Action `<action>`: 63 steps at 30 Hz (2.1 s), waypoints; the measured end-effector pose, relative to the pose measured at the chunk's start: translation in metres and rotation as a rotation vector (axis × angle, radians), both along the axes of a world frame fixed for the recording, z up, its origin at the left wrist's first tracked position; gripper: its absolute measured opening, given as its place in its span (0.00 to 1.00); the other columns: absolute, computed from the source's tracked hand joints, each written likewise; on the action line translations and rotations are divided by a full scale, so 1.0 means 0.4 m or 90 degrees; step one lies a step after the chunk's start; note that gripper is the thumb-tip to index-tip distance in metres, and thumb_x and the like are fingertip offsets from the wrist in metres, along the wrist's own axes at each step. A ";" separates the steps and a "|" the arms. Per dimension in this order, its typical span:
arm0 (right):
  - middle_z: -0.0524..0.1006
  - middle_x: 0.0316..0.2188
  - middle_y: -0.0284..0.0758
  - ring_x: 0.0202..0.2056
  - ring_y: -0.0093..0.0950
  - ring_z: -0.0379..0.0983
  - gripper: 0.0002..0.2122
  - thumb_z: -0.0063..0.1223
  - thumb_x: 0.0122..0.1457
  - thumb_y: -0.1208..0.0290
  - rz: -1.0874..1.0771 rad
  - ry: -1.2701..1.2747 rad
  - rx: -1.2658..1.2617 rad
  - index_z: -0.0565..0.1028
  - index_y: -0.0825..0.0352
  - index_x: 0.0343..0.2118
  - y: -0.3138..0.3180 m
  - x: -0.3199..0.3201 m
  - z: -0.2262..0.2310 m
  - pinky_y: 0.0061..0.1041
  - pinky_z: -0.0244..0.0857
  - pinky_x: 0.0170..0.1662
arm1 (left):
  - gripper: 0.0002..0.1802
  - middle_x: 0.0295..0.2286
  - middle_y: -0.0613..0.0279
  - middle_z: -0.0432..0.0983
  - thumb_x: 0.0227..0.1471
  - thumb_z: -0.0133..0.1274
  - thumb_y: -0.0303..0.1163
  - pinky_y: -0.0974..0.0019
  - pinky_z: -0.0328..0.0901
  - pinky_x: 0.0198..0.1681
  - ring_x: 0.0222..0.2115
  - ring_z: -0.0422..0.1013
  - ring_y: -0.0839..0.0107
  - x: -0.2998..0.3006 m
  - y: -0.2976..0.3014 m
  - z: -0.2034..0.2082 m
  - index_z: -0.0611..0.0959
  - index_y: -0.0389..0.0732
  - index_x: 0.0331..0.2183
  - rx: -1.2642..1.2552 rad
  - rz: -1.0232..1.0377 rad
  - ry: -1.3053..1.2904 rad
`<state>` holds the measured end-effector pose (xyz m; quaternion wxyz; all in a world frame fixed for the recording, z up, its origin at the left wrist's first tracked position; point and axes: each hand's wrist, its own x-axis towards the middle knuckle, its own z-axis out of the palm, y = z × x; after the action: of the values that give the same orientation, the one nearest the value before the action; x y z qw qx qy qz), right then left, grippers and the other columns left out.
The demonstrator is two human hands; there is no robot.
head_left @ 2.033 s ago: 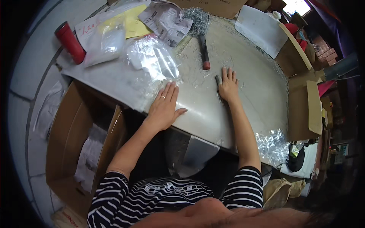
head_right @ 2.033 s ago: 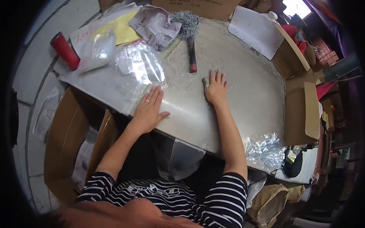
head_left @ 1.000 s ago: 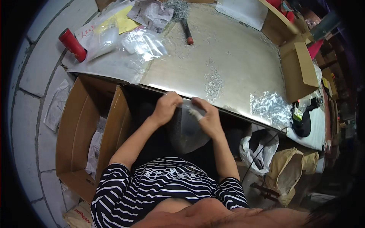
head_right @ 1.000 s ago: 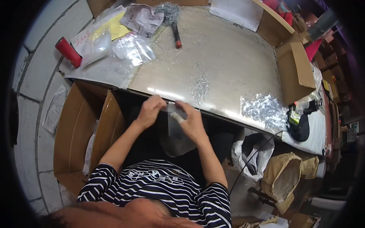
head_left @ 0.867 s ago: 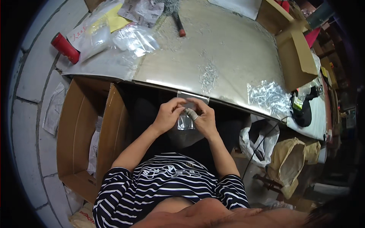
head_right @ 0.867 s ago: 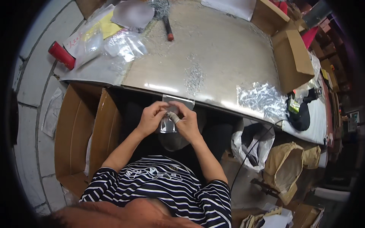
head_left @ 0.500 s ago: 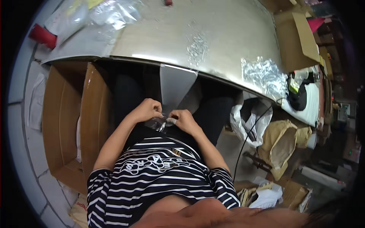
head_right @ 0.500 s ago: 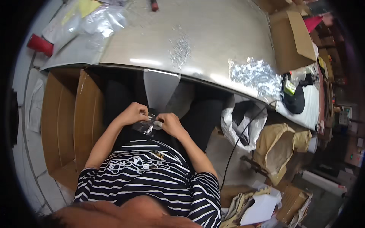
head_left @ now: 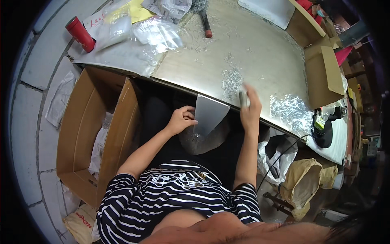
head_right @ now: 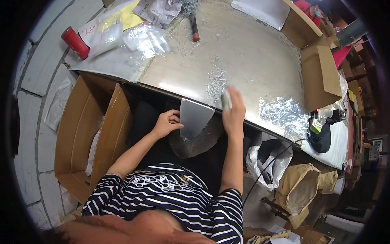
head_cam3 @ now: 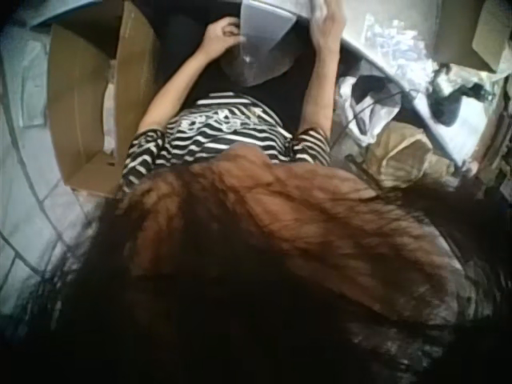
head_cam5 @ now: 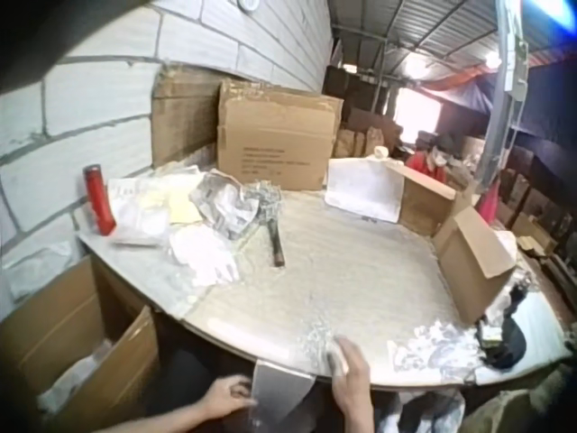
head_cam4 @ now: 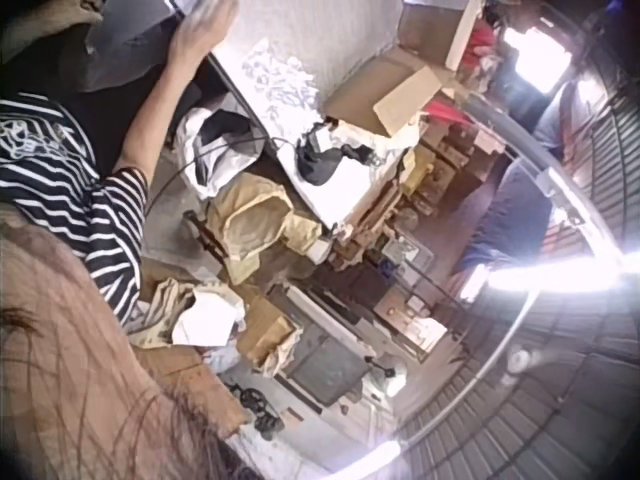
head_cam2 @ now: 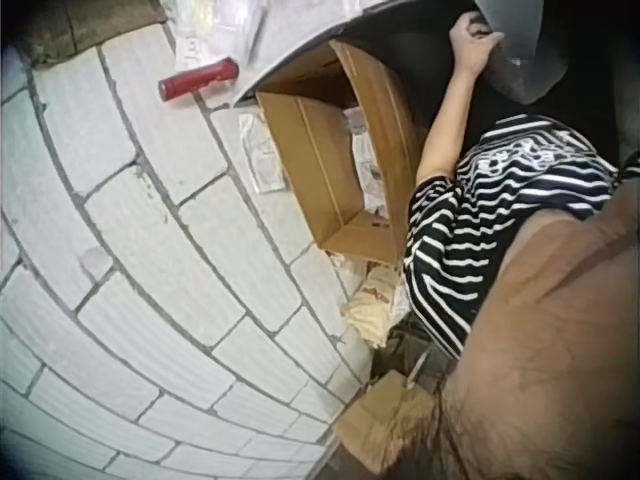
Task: Packaging small metal parts into plastic bags and placing them into a shipping box.
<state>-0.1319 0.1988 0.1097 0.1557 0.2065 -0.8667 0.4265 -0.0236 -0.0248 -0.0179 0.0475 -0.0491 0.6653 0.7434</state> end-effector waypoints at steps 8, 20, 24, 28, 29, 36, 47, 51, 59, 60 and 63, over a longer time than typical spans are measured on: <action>0.55 0.63 0.52 0.65 0.48 0.48 0.32 0.44 0.44 0.88 0.099 0.007 0.328 0.60 0.74 0.59 -0.130 0.014 -0.093 0.37 0.48 0.65 | 0.23 0.38 0.59 0.78 0.58 0.52 0.45 0.63 0.68 0.47 0.39 0.74 0.70 0.036 0.081 -0.092 0.78 0.35 0.45 0.472 -0.010 -0.178; 0.76 0.46 0.43 0.50 0.35 0.72 0.16 0.46 0.53 0.88 0.094 -0.178 -0.009 0.74 0.71 0.45 0.019 0.214 -0.057 0.26 0.62 0.55 | 0.40 0.36 0.57 0.80 0.58 0.36 0.65 0.71 0.72 0.36 0.32 0.77 0.72 0.050 0.036 -0.109 0.79 0.35 0.44 0.543 -0.215 -0.277; 0.78 0.40 0.41 0.44 0.32 0.75 0.15 0.47 0.52 0.89 0.112 -0.210 -0.045 0.75 0.72 0.43 0.017 0.249 -0.087 0.24 0.65 0.50 | 0.25 0.39 0.58 0.79 0.52 0.58 0.41 0.71 0.72 0.37 0.35 0.76 0.73 0.065 0.041 -0.107 0.77 0.36 0.48 0.393 -0.217 -0.234; 0.75 0.45 0.45 0.48 0.39 0.73 0.19 0.46 0.53 0.87 0.178 -0.173 0.001 0.72 0.70 0.49 -0.017 0.278 -0.148 0.29 0.64 0.53 | 0.25 0.36 0.60 0.79 0.39 0.66 0.22 0.70 0.72 0.37 0.34 0.76 0.72 0.081 0.045 -0.122 0.79 0.36 0.43 0.268 -0.226 -0.249; 0.75 0.46 0.46 0.50 0.41 0.71 0.18 0.47 0.53 0.85 0.258 -0.226 0.077 0.72 0.70 0.49 -0.018 0.286 -0.175 0.31 0.64 0.53 | 0.25 0.36 0.60 0.79 0.39 0.66 0.22 0.70 0.72 0.37 0.34 0.76 0.72 0.083 0.047 -0.126 0.79 0.36 0.43 0.264 -0.230 -0.253; 0.77 0.41 0.48 0.43 0.44 0.75 0.14 0.50 0.54 0.80 0.252 -0.276 0.120 0.75 0.71 0.45 -0.031 0.258 -0.166 0.34 0.69 0.46 | 0.19 0.36 0.58 0.79 0.50 0.60 0.30 0.68 0.73 0.38 0.36 0.77 0.71 0.121 0.037 -0.097 0.79 0.35 0.45 0.251 -0.261 -0.319; 0.78 0.27 0.43 0.29 0.34 0.76 0.08 0.59 0.50 0.73 0.236 -0.376 -0.090 0.78 0.71 0.32 -0.002 0.194 -0.179 0.29 0.68 0.34 | 0.28 0.46 0.56 0.73 0.63 0.42 0.47 0.62 0.76 0.37 0.41 0.75 0.67 0.038 0.069 0.114 0.72 0.35 0.54 0.278 -0.235 -0.145; 0.78 0.25 0.39 0.29 0.24 0.74 0.06 0.58 0.54 0.74 0.153 -0.246 -0.180 0.78 0.72 0.31 0.077 0.114 -0.069 0.24 0.67 0.35 | 0.30 0.47 0.42 0.72 0.64 0.38 0.47 0.59 0.75 0.39 0.43 0.75 0.54 0.016 0.029 0.140 0.67 0.33 0.56 0.508 -0.240 -0.181; 0.74 0.42 0.41 0.45 0.42 0.69 0.13 0.55 0.50 0.77 -0.415 0.033 0.253 0.76 0.66 0.41 0.325 -0.042 -0.044 0.36 0.66 0.46 | 0.23 0.41 0.43 0.77 0.62 0.43 0.40 0.66 0.74 0.40 0.40 0.77 0.57 0.022 -0.012 0.087 0.73 0.29 0.49 0.341 -0.185 -0.188; 0.72 0.47 0.41 0.50 0.42 0.67 0.18 0.54 0.50 0.77 -0.433 0.065 0.267 0.72 0.66 0.47 0.330 -0.051 -0.051 0.34 0.63 0.52 | 0.23 0.41 0.43 0.77 0.62 0.44 0.39 0.66 0.74 0.40 0.40 0.77 0.57 0.021 -0.015 0.085 0.73 0.29 0.48 0.348 -0.180 -0.180; 0.62 0.61 0.37 0.65 0.40 0.48 0.30 0.46 0.48 0.82 -0.307 -0.008 0.418 0.63 0.64 0.59 0.299 -0.033 -0.055 0.53 0.43 0.63 | 0.20 0.40 0.46 0.78 0.61 0.45 0.36 0.66 0.73 0.40 0.40 0.77 0.59 0.011 -0.026 0.079 0.75 0.30 0.47 0.353 -0.176 -0.187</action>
<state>-0.1451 0.3184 0.0878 0.1717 0.0338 -0.9814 0.0794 -0.0193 -0.0353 0.0136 0.2548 -0.0504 0.4240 0.8676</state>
